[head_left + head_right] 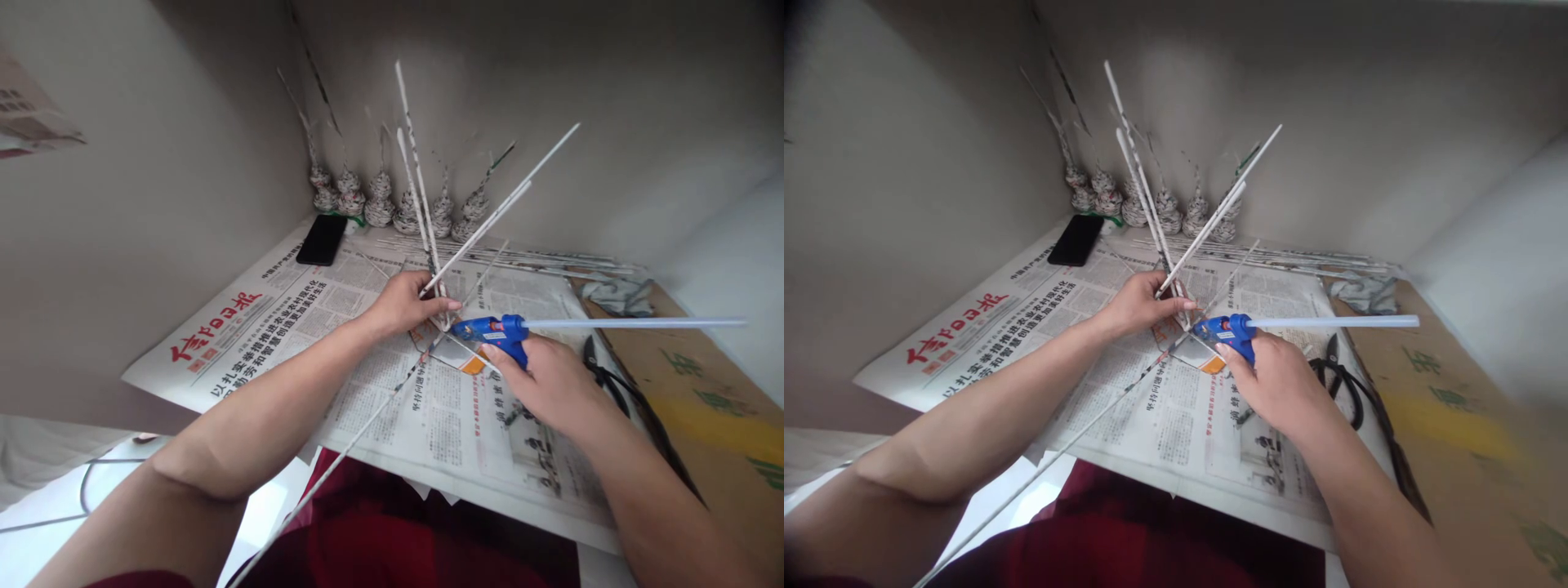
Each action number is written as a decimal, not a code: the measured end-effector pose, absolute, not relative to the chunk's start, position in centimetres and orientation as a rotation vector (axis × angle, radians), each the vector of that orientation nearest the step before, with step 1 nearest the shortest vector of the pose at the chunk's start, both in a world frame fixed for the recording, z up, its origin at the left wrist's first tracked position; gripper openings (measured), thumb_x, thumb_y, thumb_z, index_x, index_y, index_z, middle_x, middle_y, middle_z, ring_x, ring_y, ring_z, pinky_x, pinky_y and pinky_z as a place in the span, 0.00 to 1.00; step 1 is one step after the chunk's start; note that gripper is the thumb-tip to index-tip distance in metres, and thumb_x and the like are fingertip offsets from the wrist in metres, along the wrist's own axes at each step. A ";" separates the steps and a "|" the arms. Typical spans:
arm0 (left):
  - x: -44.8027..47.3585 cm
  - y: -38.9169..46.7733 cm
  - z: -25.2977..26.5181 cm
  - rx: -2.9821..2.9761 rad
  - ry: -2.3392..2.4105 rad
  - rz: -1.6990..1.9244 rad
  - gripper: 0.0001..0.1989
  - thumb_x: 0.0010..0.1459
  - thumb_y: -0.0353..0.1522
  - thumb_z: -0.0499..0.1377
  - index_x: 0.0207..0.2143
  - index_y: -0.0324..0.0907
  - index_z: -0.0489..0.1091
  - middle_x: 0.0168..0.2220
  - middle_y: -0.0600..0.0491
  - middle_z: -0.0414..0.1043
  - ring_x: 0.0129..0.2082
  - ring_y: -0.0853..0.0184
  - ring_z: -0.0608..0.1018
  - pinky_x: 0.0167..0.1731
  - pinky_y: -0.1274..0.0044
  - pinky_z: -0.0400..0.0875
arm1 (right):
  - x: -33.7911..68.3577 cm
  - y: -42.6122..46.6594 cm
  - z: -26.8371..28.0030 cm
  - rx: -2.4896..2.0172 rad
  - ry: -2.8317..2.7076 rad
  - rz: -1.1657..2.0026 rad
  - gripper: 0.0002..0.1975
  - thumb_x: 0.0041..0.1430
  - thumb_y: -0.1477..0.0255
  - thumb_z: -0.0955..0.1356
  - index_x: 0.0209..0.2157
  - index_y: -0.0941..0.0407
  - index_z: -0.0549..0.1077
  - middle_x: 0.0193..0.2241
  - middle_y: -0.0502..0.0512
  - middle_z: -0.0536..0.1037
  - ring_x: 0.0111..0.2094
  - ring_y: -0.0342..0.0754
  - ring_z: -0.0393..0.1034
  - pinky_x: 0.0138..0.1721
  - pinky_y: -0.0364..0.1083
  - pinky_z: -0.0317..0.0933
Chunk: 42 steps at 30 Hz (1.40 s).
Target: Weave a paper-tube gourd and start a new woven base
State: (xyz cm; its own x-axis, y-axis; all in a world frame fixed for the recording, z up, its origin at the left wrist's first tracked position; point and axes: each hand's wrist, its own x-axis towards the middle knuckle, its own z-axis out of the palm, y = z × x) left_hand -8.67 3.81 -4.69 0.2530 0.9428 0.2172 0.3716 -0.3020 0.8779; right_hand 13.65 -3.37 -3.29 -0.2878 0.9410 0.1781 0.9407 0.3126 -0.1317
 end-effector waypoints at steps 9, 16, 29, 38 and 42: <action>-9.2 4.2 -4.5 1.736 1.035 1.005 0.13 0.49 0.39 0.64 0.31 0.37 0.72 0.25 0.54 0.73 0.25 0.71 0.72 0.28 0.79 0.66 | 13.7 -3.4 -3.5 -1.709 -2.368 -0.063 0.20 0.64 0.58 0.59 0.26 0.55 0.72 0.23 0.59 0.77 0.27 0.53 0.73 0.27 0.48 0.59; -9.5 4.0 -3.8 1.837 1.058 0.896 0.08 0.51 0.33 0.60 0.30 0.37 0.74 0.28 0.53 0.75 0.29 0.68 0.74 0.33 0.78 0.68 | 13.5 -3.4 -3.3 -1.732 -2.363 -0.030 0.20 0.64 0.57 0.59 0.25 0.54 0.71 0.23 0.59 0.77 0.27 0.54 0.73 0.27 0.48 0.58; -9.5 3.9 -4.3 1.974 1.086 0.957 0.14 0.50 0.28 0.60 0.41 0.37 0.73 0.33 0.51 0.76 0.32 0.68 0.75 0.35 0.76 0.70 | 13.4 -3.6 -3.3 -1.742 -2.368 -0.058 0.20 0.64 0.57 0.59 0.28 0.56 0.72 0.27 0.62 0.79 0.31 0.57 0.75 0.32 0.51 0.63; -9.0 3.2 -3.8 2.033 1.065 0.954 0.09 0.52 0.27 0.60 0.38 0.38 0.73 0.34 0.52 0.76 0.34 0.66 0.76 0.36 0.77 0.68 | 13.4 -3.7 -3.2 -1.692 -2.383 -0.017 0.18 0.64 0.59 0.60 0.36 0.57 0.74 0.32 0.62 0.80 0.36 0.59 0.76 0.36 0.51 0.65; -8.9 3.1 -3.9 2.064 1.068 0.995 0.08 0.52 0.27 0.60 0.37 0.38 0.73 0.36 0.51 0.76 0.37 0.65 0.76 0.38 0.76 0.68 | 13.4 -3.7 -3.2 -1.682 -2.387 -0.023 0.18 0.64 0.59 0.60 0.36 0.57 0.74 0.33 0.63 0.80 0.36 0.59 0.76 0.37 0.51 0.65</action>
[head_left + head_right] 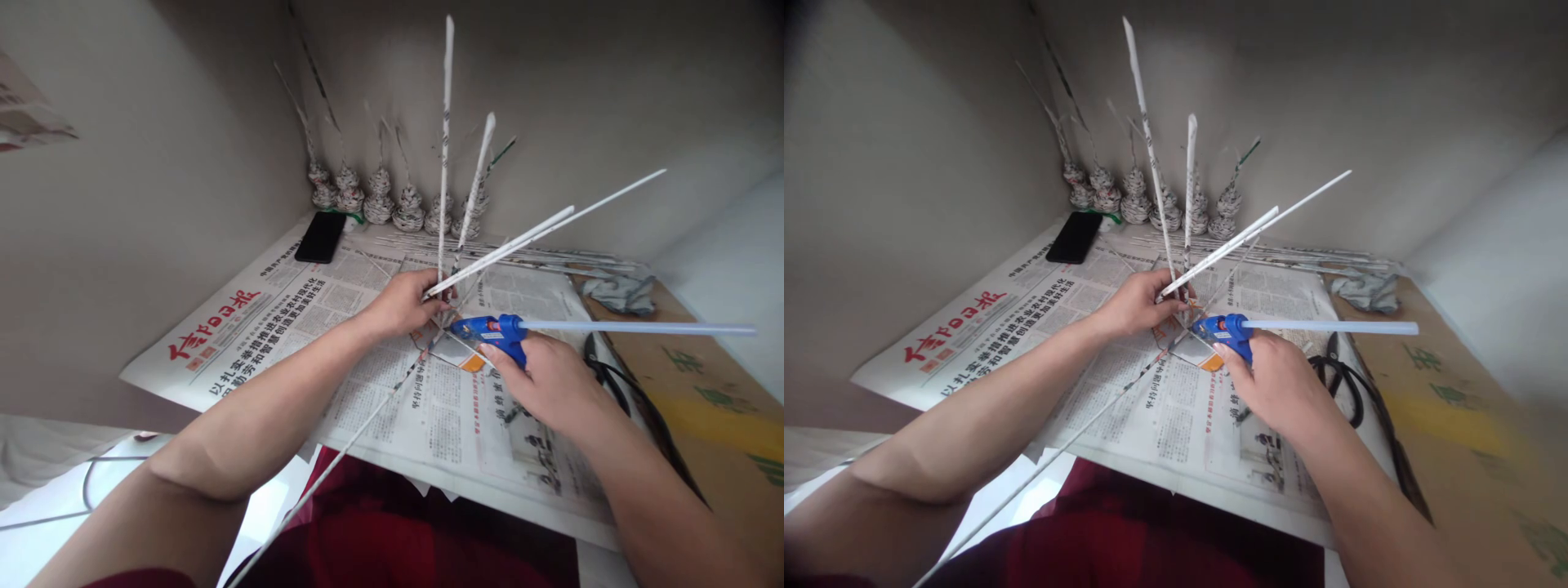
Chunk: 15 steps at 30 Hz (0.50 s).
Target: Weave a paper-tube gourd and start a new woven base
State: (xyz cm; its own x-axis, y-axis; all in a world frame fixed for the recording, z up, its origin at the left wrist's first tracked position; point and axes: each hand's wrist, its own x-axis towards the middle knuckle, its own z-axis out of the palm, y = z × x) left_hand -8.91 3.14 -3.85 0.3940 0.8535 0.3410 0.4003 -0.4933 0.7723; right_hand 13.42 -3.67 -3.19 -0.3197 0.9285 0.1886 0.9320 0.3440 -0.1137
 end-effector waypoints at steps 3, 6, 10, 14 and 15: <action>-8.9 3.1 -4.0 2.077 1.073 1.017 0.07 0.52 0.27 0.61 0.36 0.39 0.73 0.36 0.52 0.77 0.37 0.65 0.77 0.39 0.76 0.68 | 13.4 -3.7 -3.2 -1.676 -2.382 -0.031 0.18 0.64 0.59 0.60 0.36 0.57 0.74 0.33 0.63 0.80 0.36 0.58 0.76 0.36 0.51 0.65; -8.8 3.1 -4.2 2.050 1.079 1.048 0.07 0.52 0.27 0.61 0.36 0.39 0.73 0.35 0.53 0.77 0.37 0.66 0.77 0.39 0.76 0.69 | 13.4 -3.8 -3.3 -1.718 -2.378 -0.077 0.19 0.64 0.58 0.60 0.33 0.57 0.74 0.29 0.62 0.80 0.33 0.58 0.76 0.33 0.50 0.64; -8.6 3.2 -4.3 2.047 1.087 1.035 0.07 0.52 0.28 0.62 0.36 0.39 0.73 0.34 0.53 0.77 0.35 0.66 0.77 0.37 0.77 0.69 | 13.4 -3.9 -3.3 -1.721 -2.386 -0.144 0.20 0.63 0.58 0.60 0.30 0.57 0.74 0.25 0.61 0.78 0.29 0.57 0.75 0.29 0.49 0.62; -8.6 3.4 -4.5 2.040 1.092 1.037 0.06 0.51 0.29 0.62 0.35 0.38 0.73 0.33 0.53 0.76 0.34 0.67 0.76 0.36 0.77 0.68 | 13.4 -3.9 -3.3 -1.692 -2.395 -0.169 0.19 0.63 0.59 0.60 0.31 0.58 0.74 0.26 0.61 0.79 0.30 0.57 0.75 0.30 0.49 0.62; -8.6 3.4 -4.5 2.031 1.090 1.042 0.06 0.51 0.29 0.62 0.34 0.38 0.73 0.33 0.53 0.76 0.34 0.67 0.76 0.36 0.77 0.68 | 13.4 -3.9 -3.3 -1.687 -2.400 -0.171 0.19 0.64 0.59 0.60 0.32 0.58 0.74 0.26 0.61 0.79 0.31 0.57 0.75 0.31 0.49 0.62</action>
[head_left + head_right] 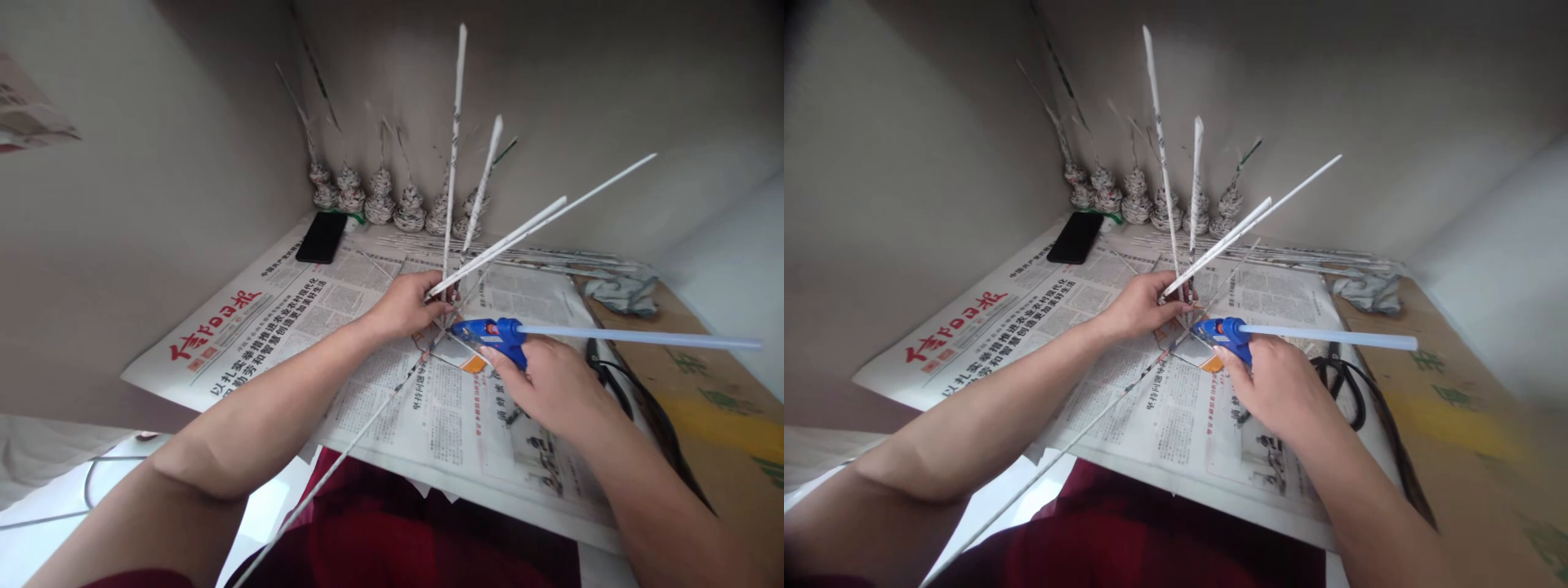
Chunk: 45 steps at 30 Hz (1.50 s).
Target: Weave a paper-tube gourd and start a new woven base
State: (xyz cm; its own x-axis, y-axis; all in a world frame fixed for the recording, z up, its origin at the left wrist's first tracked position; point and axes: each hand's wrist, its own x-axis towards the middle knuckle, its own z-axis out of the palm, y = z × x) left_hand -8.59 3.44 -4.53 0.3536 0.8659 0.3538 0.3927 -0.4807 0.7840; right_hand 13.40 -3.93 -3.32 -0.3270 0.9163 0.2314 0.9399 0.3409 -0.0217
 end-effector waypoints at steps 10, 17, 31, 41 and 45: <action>-8.5 3.8 -5.0 1.947 1.058 1.034 0.06 0.51 0.31 0.62 0.32 0.39 0.72 0.29 0.55 0.74 0.31 0.69 0.74 0.35 0.78 0.67 | 13.3 -4.0 -3.3 -1.701 -2.398 -0.147 0.20 0.65 0.60 0.59 0.30 0.57 0.73 0.24 0.60 0.78 0.30 0.56 0.75 0.30 0.49 0.61; -8.4 3.7 -5.0 1.930 1.052 1.033 0.06 0.51 0.32 0.62 0.32 0.39 0.73 0.28 0.56 0.74 0.30 0.69 0.73 0.33 0.80 0.65 | 13.4 -4.1 -3.3 -1.677 -2.390 -0.099 0.20 0.65 0.60 0.58 0.30 0.57 0.73 0.26 0.60 0.79 0.31 0.55 0.75 0.31 0.48 0.61; -8.3 3.5 -5.4 1.908 1.044 1.042 0.08 0.50 0.32 0.61 0.34 0.38 0.72 0.31 0.53 0.75 0.31 0.67 0.76 0.32 0.79 0.68 | 13.5 -4.0 -3.5 -1.749 -2.385 -0.070 0.21 0.65 0.58 0.58 0.32 0.58 0.73 0.27 0.62 0.78 0.32 0.57 0.75 0.32 0.49 0.60; -8.0 3.4 -5.5 1.897 0.871 1.011 0.11 0.52 0.27 0.58 0.39 0.37 0.72 0.35 0.50 0.78 0.36 0.66 0.79 0.37 0.78 0.71 | 13.4 -4.1 -3.3 -1.709 -2.396 -0.118 0.21 0.65 0.59 0.58 0.31 0.58 0.73 0.27 0.62 0.79 0.30 0.56 0.75 0.30 0.49 0.60; -8.5 3.6 -5.2 1.886 0.846 0.915 0.14 0.54 0.28 0.58 0.45 0.37 0.73 0.38 0.49 0.78 0.35 0.67 0.79 0.36 0.77 0.72 | 13.4 -4.0 -3.3 -1.712 -2.407 -0.129 0.21 0.65 0.58 0.58 0.30 0.57 0.73 0.26 0.61 0.78 0.29 0.55 0.74 0.30 0.49 0.60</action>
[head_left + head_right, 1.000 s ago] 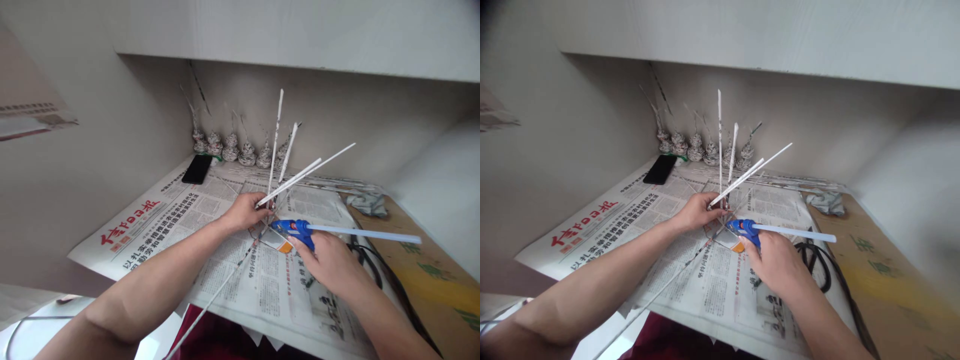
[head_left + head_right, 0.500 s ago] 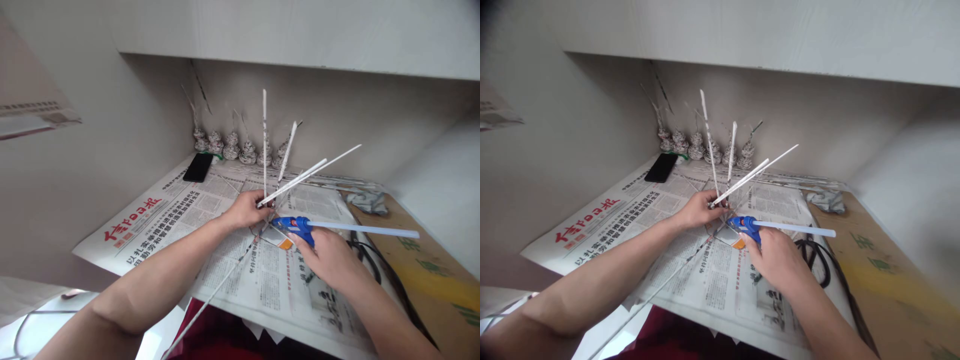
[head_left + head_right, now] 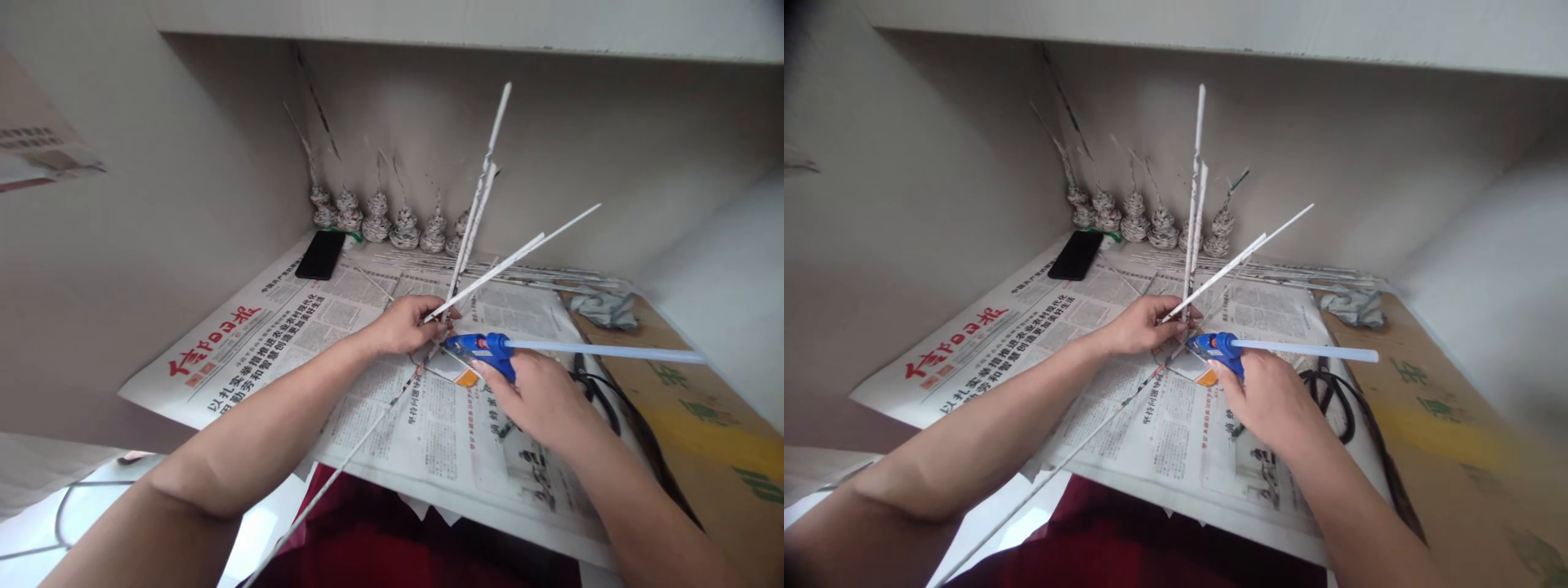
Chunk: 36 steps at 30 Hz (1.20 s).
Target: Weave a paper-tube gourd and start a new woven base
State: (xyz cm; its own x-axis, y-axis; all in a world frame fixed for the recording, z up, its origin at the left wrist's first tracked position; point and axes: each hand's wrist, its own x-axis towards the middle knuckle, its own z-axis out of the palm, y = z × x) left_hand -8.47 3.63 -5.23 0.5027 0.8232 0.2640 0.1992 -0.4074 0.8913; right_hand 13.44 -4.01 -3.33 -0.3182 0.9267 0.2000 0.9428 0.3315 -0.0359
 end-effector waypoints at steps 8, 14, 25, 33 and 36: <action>-8.6 4.0 -5.1 1.832 0.992 1.020 0.09 0.52 0.32 0.63 0.35 0.37 0.75 0.29 0.53 0.76 0.26 0.70 0.76 0.31 0.79 0.69 | 13.4 -4.1 -3.2 -1.702 -2.381 -0.127 0.19 0.64 0.59 0.60 0.29 0.57 0.74 0.25 0.60 0.78 0.28 0.54 0.74 0.28 0.48 0.59; -8.4 3.9 -5.2 1.914 1.054 1.007 0.09 0.51 0.33 0.62 0.34 0.37 0.76 0.30 0.53 0.77 0.30 0.68 0.76 0.33 0.78 0.68 | 13.4 -4.1 -3.4 -1.709 -2.381 -0.140 0.19 0.64 0.59 0.60 0.29 0.56 0.73 0.26 0.60 0.78 0.28 0.55 0.73 0.29 0.49 0.60; -8.4 3.8 -5.2 1.932 1.156 0.997 0.09 0.51 0.34 0.62 0.33 0.39 0.75 0.29 0.55 0.76 0.28 0.69 0.75 0.30 0.80 0.67 | 13.8 -3.9 -3.0 -1.713 -2.381 -0.162 0.21 0.64 0.57 0.59 0.30 0.57 0.73 0.27 0.62 0.79 0.31 0.57 0.74 0.32 0.51 0.62; -8.2 3.5 -5.1 2.009 1.211 1.019 0.07 0.51 0.35 0.63 0.28 0.39 0.72 0.24 0.57 0.72 0.26 0.71 0.73 0.29 0.80 0.64 | 13.4 -4.3 -2.9 -1.674 -2.387 -0.152 0.19 0.64 0.59 0.60 0.33 0.58 0.74 0.30 0.63 0.79 0.34 0.59 0.75 0.35 0.52 0.64; -8.1 3.2 -4.9 2.058 1.211 1.012 0.07 0.52 0.35 0.62 0.28 0.40 0.72 0.24 0.56 0.72 0.27 0.70 0.73 0.30 0.80 0.64 | 13.3 -4.2 -2.8 -1.680 -2.397 -0.160 0.19 0.63 0.59 0.60 0.33 0.58 0.74 0.31 0.64 0.80 0.34 0.59 0.75 0.35 0.52 0.64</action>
